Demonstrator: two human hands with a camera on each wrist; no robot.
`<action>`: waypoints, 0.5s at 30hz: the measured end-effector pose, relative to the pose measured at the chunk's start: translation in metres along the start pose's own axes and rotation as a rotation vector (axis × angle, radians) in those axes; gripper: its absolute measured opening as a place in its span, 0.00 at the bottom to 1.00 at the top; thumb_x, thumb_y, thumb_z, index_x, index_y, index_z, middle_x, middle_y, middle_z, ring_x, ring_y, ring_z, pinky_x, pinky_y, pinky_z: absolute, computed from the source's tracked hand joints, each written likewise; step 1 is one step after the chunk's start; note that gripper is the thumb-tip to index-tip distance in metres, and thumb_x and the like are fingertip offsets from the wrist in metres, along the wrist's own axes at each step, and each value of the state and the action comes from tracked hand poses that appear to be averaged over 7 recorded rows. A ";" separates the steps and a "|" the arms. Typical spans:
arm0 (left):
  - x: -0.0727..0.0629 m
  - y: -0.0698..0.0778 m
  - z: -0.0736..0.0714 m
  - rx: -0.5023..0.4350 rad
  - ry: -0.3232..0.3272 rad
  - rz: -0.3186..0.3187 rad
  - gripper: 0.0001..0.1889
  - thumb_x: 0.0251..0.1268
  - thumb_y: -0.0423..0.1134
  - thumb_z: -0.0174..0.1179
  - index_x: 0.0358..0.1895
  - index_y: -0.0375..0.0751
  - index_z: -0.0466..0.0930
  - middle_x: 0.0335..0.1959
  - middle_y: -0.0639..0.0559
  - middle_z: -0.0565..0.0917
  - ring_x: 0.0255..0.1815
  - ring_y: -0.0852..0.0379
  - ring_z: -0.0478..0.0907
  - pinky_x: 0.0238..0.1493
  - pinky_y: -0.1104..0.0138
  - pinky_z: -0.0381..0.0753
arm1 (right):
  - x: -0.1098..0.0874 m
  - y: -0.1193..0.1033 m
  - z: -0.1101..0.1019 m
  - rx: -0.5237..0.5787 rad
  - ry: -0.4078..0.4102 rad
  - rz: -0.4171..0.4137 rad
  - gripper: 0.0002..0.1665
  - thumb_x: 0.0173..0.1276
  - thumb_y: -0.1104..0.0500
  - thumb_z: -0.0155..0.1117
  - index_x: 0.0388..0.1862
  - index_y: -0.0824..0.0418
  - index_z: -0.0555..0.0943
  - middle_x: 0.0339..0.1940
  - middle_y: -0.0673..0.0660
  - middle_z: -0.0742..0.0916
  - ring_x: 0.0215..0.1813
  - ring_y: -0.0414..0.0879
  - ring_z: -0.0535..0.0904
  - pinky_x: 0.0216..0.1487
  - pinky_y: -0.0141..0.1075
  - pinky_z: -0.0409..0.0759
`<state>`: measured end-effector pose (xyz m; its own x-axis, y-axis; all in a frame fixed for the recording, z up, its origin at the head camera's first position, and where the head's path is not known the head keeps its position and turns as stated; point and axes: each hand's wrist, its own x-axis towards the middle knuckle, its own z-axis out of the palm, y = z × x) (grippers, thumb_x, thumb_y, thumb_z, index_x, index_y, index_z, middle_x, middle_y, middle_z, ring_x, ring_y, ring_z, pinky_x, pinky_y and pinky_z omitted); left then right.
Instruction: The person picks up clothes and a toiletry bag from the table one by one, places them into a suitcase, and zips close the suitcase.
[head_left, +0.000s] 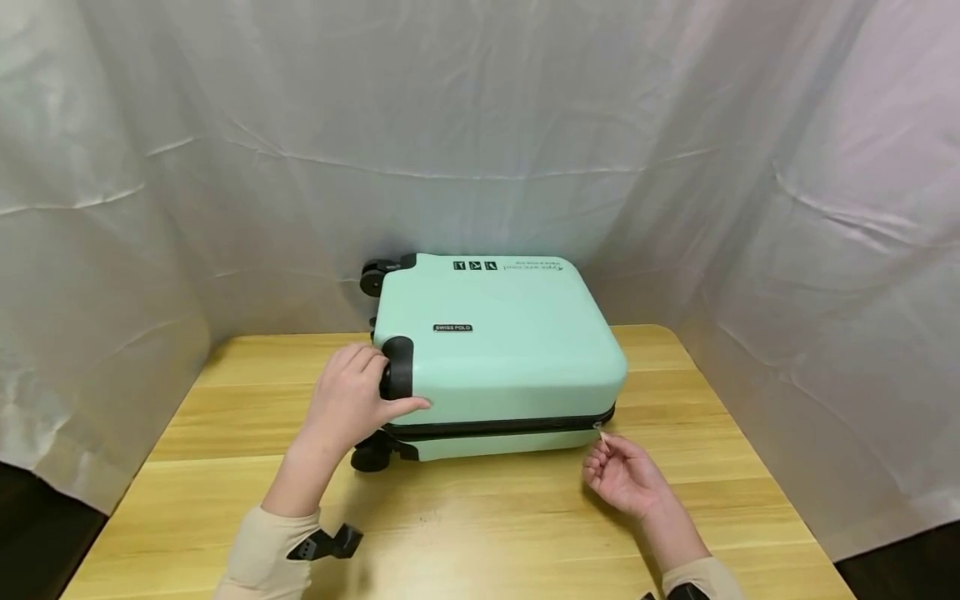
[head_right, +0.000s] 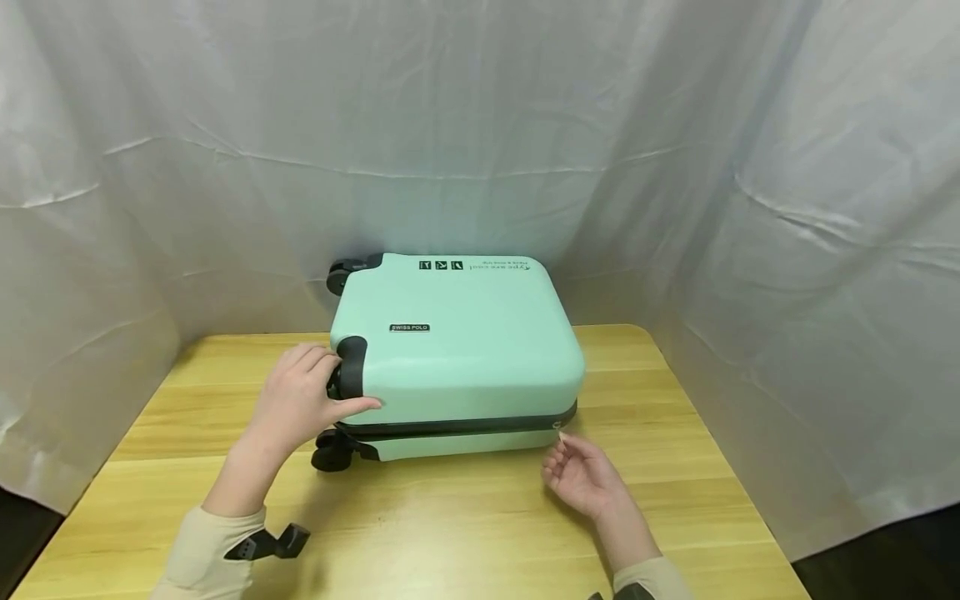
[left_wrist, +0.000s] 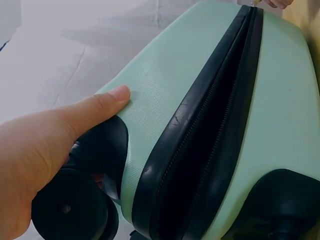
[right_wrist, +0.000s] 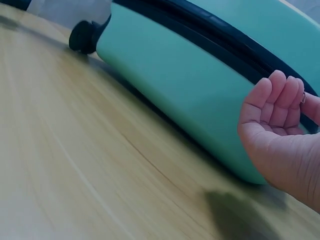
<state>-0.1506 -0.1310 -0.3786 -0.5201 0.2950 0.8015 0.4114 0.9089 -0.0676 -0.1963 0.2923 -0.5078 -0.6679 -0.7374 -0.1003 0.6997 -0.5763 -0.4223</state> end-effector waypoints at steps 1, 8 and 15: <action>0.000 -0.001 0.000 0.004 -0.003 0.000 0.40 0.26 0.70 0.74 0.26 0.32 0.81 0.25 0.43 0.82 0.33 0.45 0.78 0.43 0.54 0.79 | 0.001 0.001 0.000 0.004 -0.008 0.004 0.27 0.81 0.55 0.30 0.30 0.60 0.76 0.30 0.52 0.80 0.36 0.43 0.74 0.46 0.32 0.73; 0.002 -0.001 -0.001 0.034 0.001 0.015 0.40 0.26 0.71 0.73 0.26 0.32 0.81 0.25 0.43 0.82 0.33 0.44 0.79 0.43 0.54 0.79 | 0.009 0.007 0.004 0.007 -0.080 0.056 0.24 0.80 0.55 0.34 0.30 0.59 0.76 0.30 0.51 0.80 0.36 0.42 0.73 0.44 0.31 0.72; 0.005 0.001 0.002 0.046 0.001 0.025 0.40 0.27 0.72 0.72 0.26 0.32 0.82 0.25 0.44 0.83 0.33 0.45 0.79 0.41 0.55 0.79 | 0.018 0.016 0.013 -0.038 -0.038 0.106 0.24 0.79 0.55 0.37 0.28 0.58 0.78 0.29 0.50 0.80 0.35 0.40 0.73 0.44 0.29 0.73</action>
<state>-0.1543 -0.1277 -0.3765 -0.5097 0.3177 0.7996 0.3892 0.9139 -0.1151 -0.1935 0.2656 -0.5050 -0.5806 -0.8064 -0.1123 0.7549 -0.4815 -0.4453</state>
